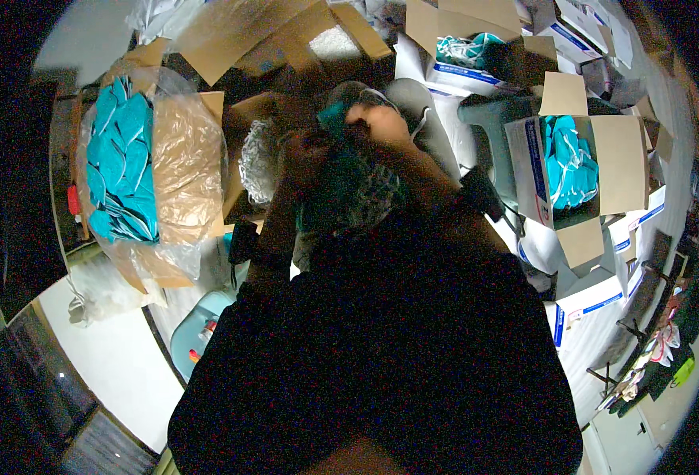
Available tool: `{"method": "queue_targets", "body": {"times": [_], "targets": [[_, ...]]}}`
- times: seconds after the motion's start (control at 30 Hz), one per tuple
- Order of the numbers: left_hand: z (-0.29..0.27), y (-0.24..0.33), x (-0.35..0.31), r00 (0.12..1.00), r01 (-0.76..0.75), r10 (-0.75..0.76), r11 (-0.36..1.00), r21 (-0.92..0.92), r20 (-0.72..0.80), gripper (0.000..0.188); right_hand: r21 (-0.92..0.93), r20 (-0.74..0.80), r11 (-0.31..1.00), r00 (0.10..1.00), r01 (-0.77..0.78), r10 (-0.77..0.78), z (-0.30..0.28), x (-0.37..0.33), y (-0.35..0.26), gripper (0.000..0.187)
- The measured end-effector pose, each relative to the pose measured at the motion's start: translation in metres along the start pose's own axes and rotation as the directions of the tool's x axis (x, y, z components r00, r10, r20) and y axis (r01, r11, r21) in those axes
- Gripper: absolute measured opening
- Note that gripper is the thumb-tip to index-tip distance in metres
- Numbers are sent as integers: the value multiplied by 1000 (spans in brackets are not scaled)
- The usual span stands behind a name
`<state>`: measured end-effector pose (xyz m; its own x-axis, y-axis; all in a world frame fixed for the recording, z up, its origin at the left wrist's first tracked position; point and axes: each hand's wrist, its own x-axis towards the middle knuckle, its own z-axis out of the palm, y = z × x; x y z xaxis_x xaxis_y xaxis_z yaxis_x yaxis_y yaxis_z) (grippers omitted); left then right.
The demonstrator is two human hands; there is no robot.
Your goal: Sorting and inspecting protective face masks and packaging them into boxes.
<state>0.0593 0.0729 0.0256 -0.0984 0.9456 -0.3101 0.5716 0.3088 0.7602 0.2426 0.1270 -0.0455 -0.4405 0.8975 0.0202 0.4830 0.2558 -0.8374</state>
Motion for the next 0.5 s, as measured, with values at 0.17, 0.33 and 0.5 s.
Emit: {"method": "queue_targets", "body": {"times": [0.17, 0.33, 0.5], "targets": [[3, 22, -9, 976, -200, 199, 980, 1, 88, 37, 507, 14, 861, 999, -39, 36, -16, -15, -25, 4], [8, 30, -14, 930, -362, 362, 932, -10, 69, 27, 581, 60, 811, 997, -71, 45, -25, -21, -37, 5], [12, 19, -13, 881, -474, 473, 879, 55, 29, 16, 391, -180, 915, 983, 96, -26, -34, -18, -33, 11]]}}
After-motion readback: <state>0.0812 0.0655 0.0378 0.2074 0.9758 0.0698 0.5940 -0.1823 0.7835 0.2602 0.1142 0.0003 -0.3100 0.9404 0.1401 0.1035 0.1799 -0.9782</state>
